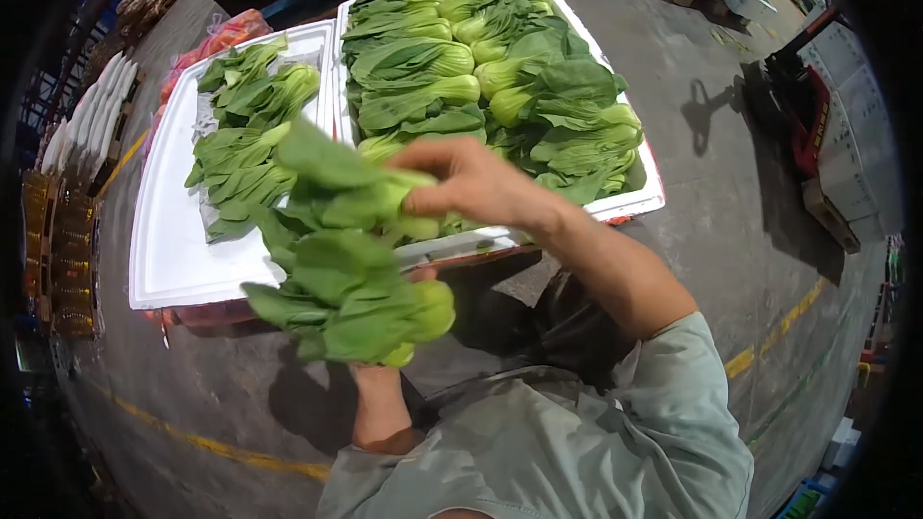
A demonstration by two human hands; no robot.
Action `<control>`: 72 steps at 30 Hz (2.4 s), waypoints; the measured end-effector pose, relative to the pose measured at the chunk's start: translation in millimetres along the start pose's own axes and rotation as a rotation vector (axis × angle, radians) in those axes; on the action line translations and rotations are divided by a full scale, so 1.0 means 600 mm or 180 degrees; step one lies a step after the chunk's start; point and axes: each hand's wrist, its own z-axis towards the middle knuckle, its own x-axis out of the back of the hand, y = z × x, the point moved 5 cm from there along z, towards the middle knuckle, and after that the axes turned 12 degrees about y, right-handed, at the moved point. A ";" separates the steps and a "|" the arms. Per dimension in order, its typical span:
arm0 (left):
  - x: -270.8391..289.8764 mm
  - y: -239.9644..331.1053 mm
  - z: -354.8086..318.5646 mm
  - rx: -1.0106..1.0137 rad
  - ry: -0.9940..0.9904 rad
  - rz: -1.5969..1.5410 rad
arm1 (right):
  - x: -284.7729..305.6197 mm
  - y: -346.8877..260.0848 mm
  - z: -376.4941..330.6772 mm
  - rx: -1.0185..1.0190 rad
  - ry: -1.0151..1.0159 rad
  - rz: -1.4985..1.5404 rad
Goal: Sorting and packing heads of bok choy into a styrofoam shipping container in a warehouse.
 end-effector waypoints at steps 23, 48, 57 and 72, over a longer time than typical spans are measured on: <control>0.061 0.018 -0.041 -0.0288 -0.0420 -0.0662 | 0.050 0.094 0.079 0.1620 -0.0232 -0.4514; 0.082 0.039 -0.079 -0.0302 0.0820 0.0023 | -0.076 0.099 0.081 0.0881 -0.0248 -0.2697; 0.091 0.043 -0.091 -0.0416 0.0981 -0.0249 | -0.071 0.012 0.131 0.0269 0.0032 -0.1721; 0.033 -0.002 -0.048 -0.0037 0.0082 -0.0332 | 0.072 0.013 0.107 0.0006 0.1094 -0.1107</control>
